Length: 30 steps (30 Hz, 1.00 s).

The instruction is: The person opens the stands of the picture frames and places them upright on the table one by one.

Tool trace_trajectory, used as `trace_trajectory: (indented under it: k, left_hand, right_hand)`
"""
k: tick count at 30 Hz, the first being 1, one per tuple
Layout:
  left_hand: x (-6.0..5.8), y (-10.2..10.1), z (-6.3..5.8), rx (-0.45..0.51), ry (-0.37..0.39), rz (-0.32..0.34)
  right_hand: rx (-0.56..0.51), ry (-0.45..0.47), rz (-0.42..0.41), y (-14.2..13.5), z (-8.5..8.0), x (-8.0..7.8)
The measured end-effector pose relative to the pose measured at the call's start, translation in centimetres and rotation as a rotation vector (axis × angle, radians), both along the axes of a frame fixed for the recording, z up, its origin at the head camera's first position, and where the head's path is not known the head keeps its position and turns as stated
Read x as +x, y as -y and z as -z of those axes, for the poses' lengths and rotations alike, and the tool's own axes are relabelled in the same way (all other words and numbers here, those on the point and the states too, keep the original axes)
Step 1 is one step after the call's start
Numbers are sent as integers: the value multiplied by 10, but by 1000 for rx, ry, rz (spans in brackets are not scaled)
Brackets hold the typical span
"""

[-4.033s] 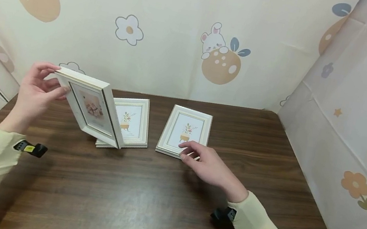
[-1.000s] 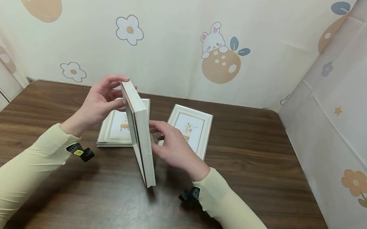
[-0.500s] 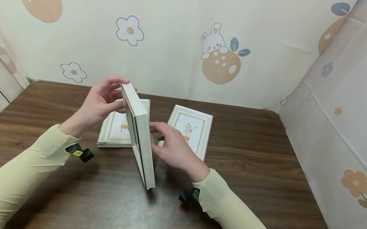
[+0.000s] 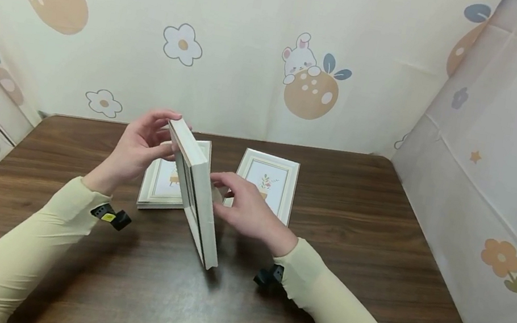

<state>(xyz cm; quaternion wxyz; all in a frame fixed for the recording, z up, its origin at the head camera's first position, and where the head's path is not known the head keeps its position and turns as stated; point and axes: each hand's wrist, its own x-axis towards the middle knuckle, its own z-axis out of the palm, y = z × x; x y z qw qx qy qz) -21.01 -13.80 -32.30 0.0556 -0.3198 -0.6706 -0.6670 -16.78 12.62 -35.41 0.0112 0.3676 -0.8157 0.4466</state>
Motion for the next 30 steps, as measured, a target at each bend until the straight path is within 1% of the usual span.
trace_trajectory:
  k: [6, 12, 17, 23, 30]
  left_hand:
    - [1, 1, -1, 7, 12, 4]
    - [1, 4, 0, 16, 24, 21]
    - [1, 6, 1, 4, 24, 27]
    - [2, 9, -1, 0, 28, 33]
    - [3, 12, 0, 6, 28, 43]
  right_hand:
    - [-3, -6, 9, -2, -3, 0]
    - [28, -49, 32, -6, -5, -1]
    - [28, -82, 33, -8, -8, -2]
    - [27, -82, 30, -11, -11, -3]
    - [75, -153, 81, -15, -16, -1]
